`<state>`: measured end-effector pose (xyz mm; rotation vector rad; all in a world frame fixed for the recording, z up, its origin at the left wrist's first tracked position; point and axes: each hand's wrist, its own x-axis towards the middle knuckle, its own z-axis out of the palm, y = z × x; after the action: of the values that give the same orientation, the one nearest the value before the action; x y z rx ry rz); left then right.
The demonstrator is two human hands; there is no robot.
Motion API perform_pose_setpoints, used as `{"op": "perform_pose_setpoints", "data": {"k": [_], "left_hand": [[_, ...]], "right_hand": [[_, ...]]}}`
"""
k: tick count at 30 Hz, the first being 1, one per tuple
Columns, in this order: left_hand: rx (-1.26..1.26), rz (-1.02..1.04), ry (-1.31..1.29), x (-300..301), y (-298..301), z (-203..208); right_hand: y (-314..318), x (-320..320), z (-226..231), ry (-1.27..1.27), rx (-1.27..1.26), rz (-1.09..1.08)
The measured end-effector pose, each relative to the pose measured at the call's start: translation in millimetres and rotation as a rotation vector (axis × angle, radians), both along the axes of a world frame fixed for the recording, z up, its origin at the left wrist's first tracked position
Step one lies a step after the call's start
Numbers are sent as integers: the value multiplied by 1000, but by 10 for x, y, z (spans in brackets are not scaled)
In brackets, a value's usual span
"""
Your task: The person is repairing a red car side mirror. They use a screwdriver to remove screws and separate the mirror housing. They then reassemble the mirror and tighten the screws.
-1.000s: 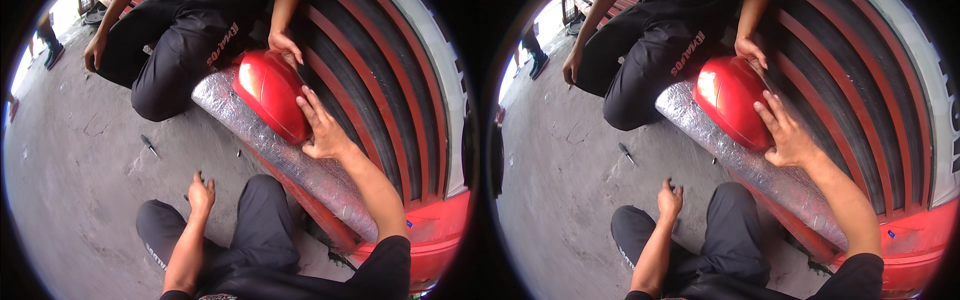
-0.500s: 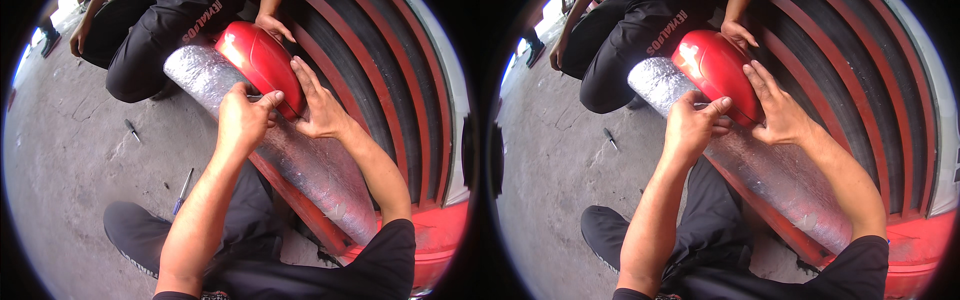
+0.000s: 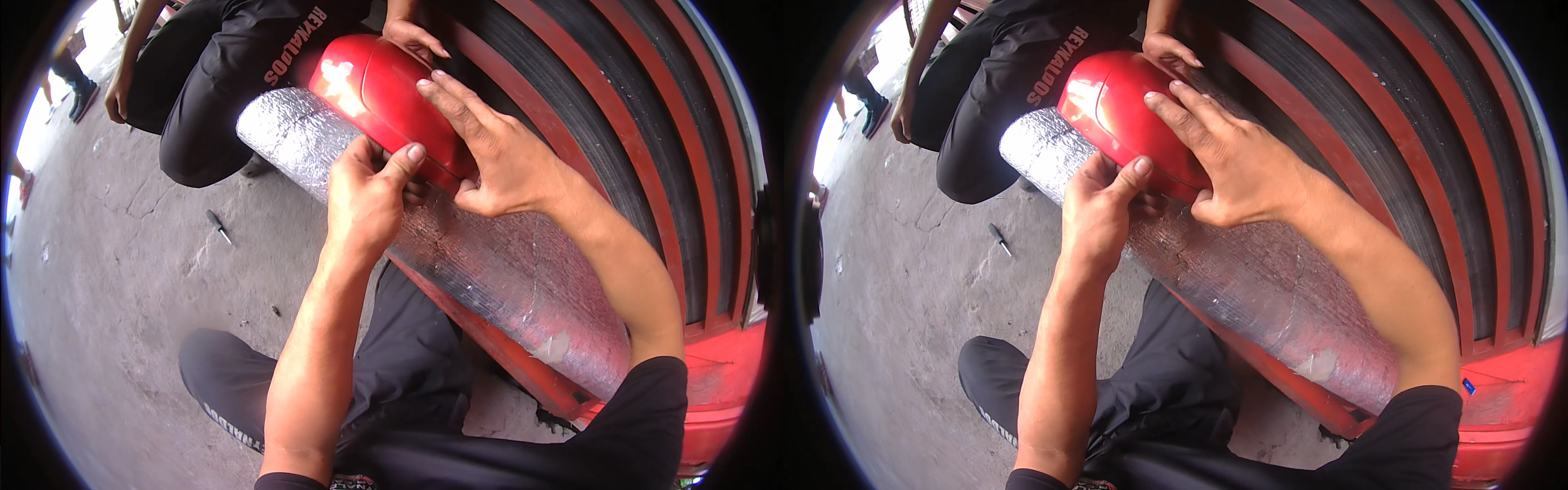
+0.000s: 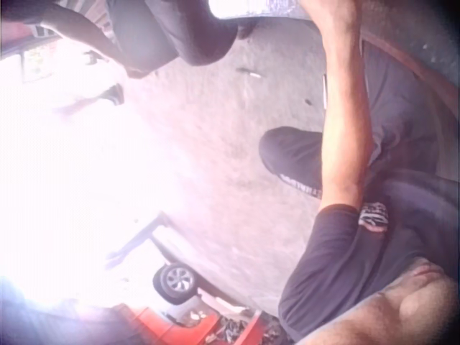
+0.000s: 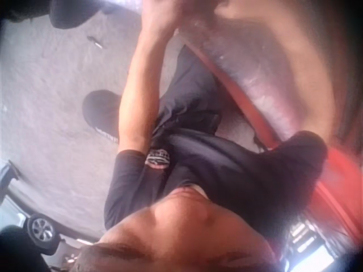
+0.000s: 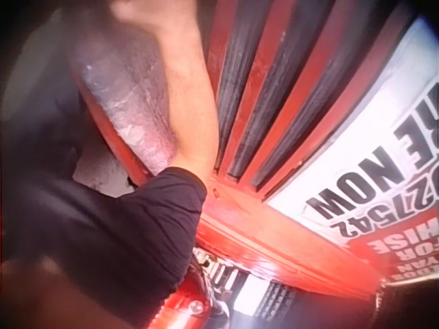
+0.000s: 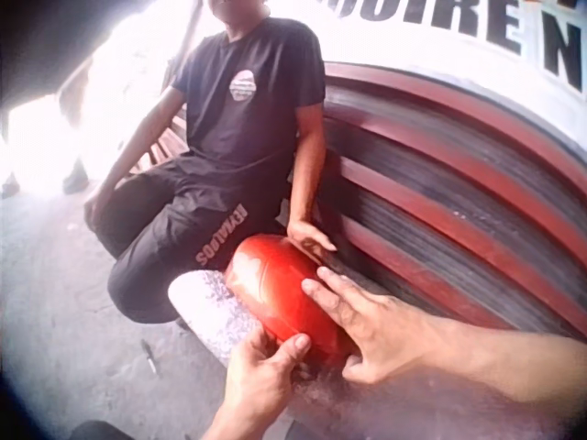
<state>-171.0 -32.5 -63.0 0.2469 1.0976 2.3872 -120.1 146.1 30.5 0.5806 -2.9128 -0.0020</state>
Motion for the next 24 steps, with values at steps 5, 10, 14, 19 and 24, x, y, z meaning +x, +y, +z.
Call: {"op": "perform_pose_setpoints", "data": {"k": [5,10,14,19,24], "left_hand": [[-21,38,30,6,-16,23],[-69,69,86,17,-21,4],[-131,95,154,36,47,-22],[-206,132,227,71,80,-46],[-224,153,263,76,90,-70]], "right_hand": [[-26,3,-24,64,-59,-8],[11,6,14,73,-110,26],[42,63,-4,49,-75,-26],[79,94,-12,98,-16,9],[42,4,115,90,0,76]]}}
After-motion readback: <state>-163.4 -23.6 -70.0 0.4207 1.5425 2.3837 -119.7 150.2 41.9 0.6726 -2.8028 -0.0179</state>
